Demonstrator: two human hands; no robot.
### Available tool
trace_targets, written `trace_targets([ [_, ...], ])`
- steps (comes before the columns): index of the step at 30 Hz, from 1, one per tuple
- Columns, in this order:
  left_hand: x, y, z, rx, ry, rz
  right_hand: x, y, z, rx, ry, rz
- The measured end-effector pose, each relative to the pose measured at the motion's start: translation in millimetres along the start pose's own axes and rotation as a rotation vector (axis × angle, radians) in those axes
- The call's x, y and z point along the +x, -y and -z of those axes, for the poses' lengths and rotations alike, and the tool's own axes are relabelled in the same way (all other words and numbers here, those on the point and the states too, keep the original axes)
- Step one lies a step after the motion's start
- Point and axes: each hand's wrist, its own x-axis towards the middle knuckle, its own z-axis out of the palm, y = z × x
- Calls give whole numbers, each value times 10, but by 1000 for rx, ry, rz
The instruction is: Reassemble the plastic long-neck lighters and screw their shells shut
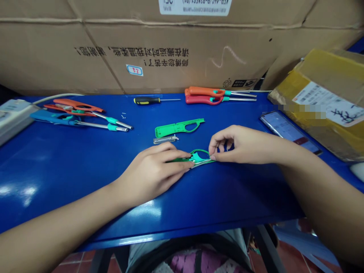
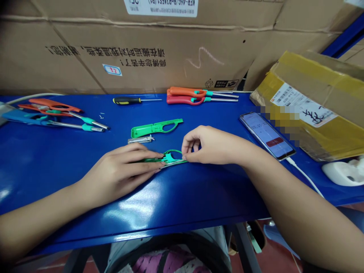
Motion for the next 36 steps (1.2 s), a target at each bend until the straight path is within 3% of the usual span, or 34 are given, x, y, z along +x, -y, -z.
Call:
trace_targets([
  [14, 20, -15, 3, 50, 3, -24, -12, 15, -25, -39, -40, 28],
  [18, 17, -16, -9, 29, -10, -5, -34, 65, -57, -97, -188, 208],
  [22, 16, -11, -29, -49, -52, 20, -27, 114, -151, -100, -165, 451],
  [29, 33, -14, -9, -212, -13, 160, 25, 84, -268, -101, -120, 519],
  [36, 44, -13, -6, -262, -28, 173, 69, 104, -295, -91, -201, 532],
])
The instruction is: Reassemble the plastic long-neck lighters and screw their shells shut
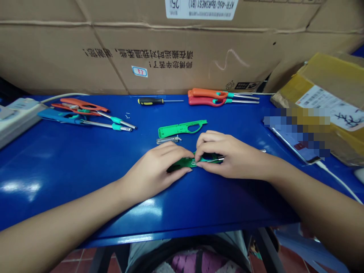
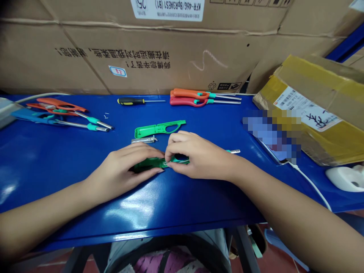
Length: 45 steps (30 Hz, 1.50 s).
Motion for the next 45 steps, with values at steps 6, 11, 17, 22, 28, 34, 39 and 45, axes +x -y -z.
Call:
trace_targets([
  [6, -1, 5, -13, 17, -19, 45, 13, -39, -96, -70, -31, 4],
  [11, -11, -4, -14, 21, -33, 58, 26, -40, -110, -105, -40, -7],
  [17, -7, -5, -30, 3, -36, 79, 42, -22, -110, -87, -25, -26],
  [22, 8, 5, 26, -5, -42, 81, 38, -14, -93, -54, -21, -42],
  [28, 51, 199, 317, 261, -170, 133, 11, 11, -49, -79, 2, -45],
  [34, 50, 357, 348, 369, -96, 219, -19, 27, -30, -94, 36, -7],
  [39, 49, 345, 302, 355, -77, 233, -19, 2, -35, -93, 36, 1],
  [45, 43, 309, 304, 359, -73, 224, -6, -8, -34, -101, 36, -18],
])
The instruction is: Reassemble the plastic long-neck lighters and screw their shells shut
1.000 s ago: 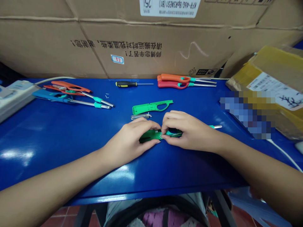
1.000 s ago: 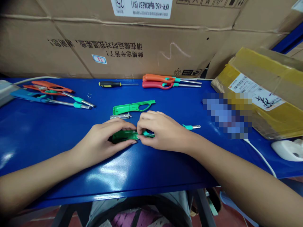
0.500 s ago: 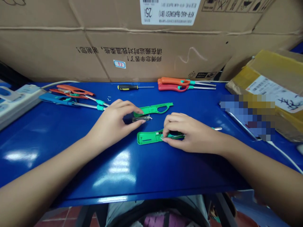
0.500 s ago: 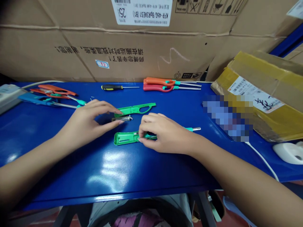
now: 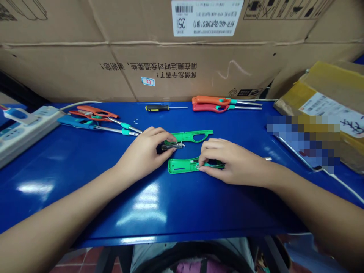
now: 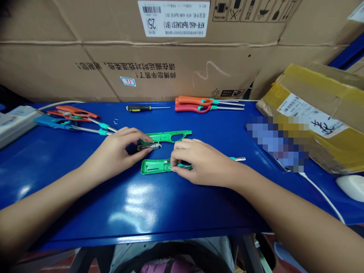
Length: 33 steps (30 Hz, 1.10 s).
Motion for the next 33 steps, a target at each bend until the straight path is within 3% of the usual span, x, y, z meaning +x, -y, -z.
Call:
trace_targets([
  [24, -14, -58, 28, -57, 76, 55, -8, -46, -16, -50, 12, 54],
  [28, -26, -84, 30, -62, 7, 31, -9, -40, -13, -76, 13, 57],
  [33, -53, -207, 89, -136, -152, -200, -18, -33, -14, -73, 4, 52],
])
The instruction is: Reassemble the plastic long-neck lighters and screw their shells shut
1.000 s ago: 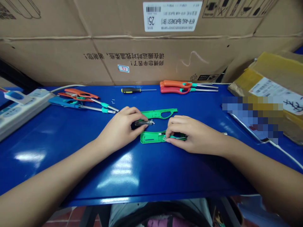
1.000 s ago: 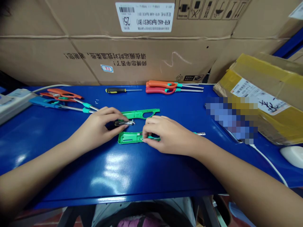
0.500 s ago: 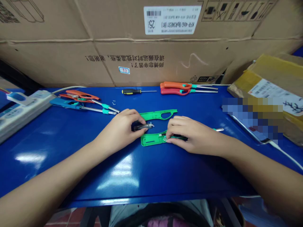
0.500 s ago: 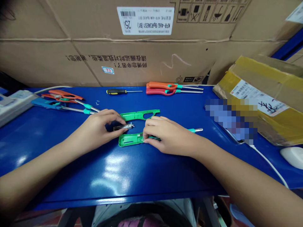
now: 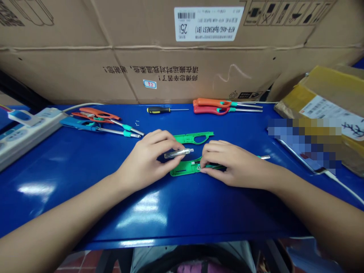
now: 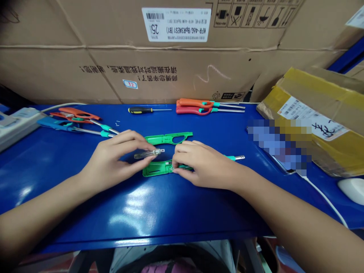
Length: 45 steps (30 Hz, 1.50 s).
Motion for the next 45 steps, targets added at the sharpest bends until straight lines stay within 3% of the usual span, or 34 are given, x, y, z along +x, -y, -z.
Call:
trace_targets([
  [8, -55, -76, -7, -82, 63, -129, 5, -2, 10, -26, -2, 14],
  [16, -57, -107, 42, -41, 192, -23, 2, 2, 10, -3, 1, 10],
  [28, -16, -47, 4, 54, 357, -108, 7, -12, 9, 75, -47, 14],
  [45, -38, -39, -47, 22, 310, -158, 18, 12, 21, 159, 0, -66],
])
